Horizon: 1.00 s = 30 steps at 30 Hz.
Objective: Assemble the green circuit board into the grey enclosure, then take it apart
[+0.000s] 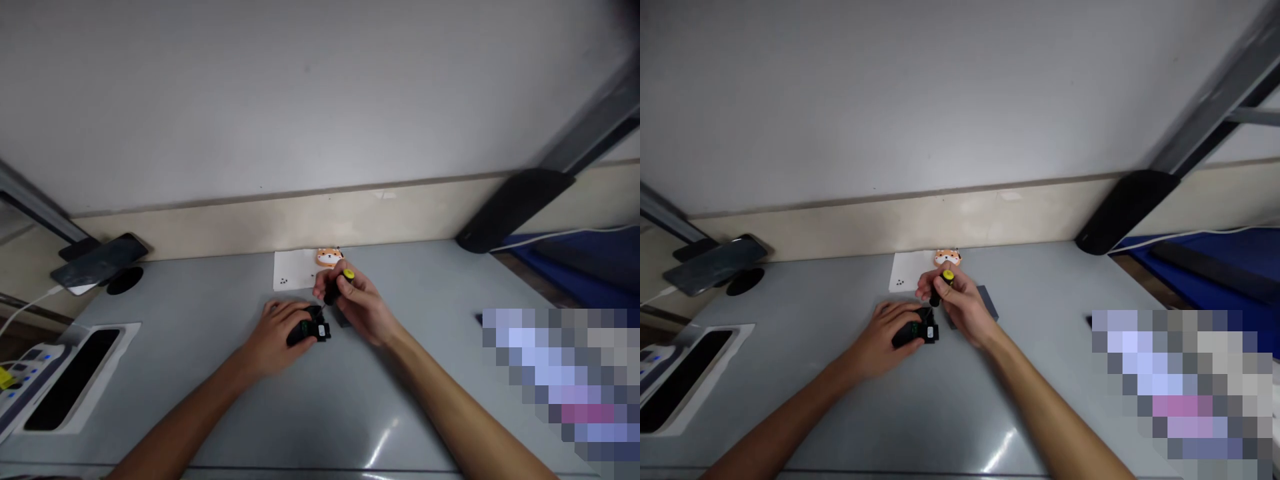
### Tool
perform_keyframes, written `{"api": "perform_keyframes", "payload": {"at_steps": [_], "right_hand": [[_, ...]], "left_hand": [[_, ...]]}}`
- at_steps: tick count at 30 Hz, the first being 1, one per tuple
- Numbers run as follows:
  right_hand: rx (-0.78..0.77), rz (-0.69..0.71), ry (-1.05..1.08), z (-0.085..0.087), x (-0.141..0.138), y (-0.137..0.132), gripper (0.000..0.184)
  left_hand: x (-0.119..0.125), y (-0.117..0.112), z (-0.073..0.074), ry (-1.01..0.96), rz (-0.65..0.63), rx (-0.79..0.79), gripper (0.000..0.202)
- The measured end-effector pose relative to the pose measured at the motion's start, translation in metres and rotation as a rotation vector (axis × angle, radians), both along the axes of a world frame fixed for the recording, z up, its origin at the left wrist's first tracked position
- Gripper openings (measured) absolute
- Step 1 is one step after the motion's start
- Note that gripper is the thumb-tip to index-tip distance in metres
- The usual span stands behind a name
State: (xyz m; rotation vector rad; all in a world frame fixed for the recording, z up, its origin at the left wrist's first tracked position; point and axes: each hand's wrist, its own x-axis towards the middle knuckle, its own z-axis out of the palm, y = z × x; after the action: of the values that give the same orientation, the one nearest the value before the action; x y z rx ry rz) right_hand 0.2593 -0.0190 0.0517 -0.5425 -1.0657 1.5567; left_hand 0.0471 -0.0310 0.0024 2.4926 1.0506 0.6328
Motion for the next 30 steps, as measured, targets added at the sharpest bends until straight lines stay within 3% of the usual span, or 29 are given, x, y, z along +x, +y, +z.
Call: {"api": "perform_keyframes", "payload": {"at_steps": [6,10,15,21,25,30], "right_hand": [[0.006,-0.106,-0.025,-0.003,-0.007,0.002,0.016],[-0.03,-0.085,0.038,0.0,-0.008,0.002,0.033],[-0.056,-0.014,0.056,0.003,0.0,0.001,0.015],[-0.002,-0.071,0.006,0.005,-0.003,-0.001,0.022],[-0.035,0.025,-0.025,0.007,-0.002,-0.001,0.04],[0.056,-0.104,-0.094,0.003,-0.001,-0.002,0.024]], "left_hand": [[0.0,0.001,0.0,-0.002,0.017,-0.033,0.025],[0.0,0.001,-0.001,-0.021,0.019,-0.043,0.027],[-0.002,0.001,-0.001,-0.028,0.003,-0.044,0.024],[-0.002,0.001,-0.003,-0.028,0.005,-0.048,0.027],[-0.001,0.0,-0.003,-0.008,0.008,-0.051,0.022],[-0.001,0.0,-0.002,-0.005,0.01,-0.037,0.019]]}}
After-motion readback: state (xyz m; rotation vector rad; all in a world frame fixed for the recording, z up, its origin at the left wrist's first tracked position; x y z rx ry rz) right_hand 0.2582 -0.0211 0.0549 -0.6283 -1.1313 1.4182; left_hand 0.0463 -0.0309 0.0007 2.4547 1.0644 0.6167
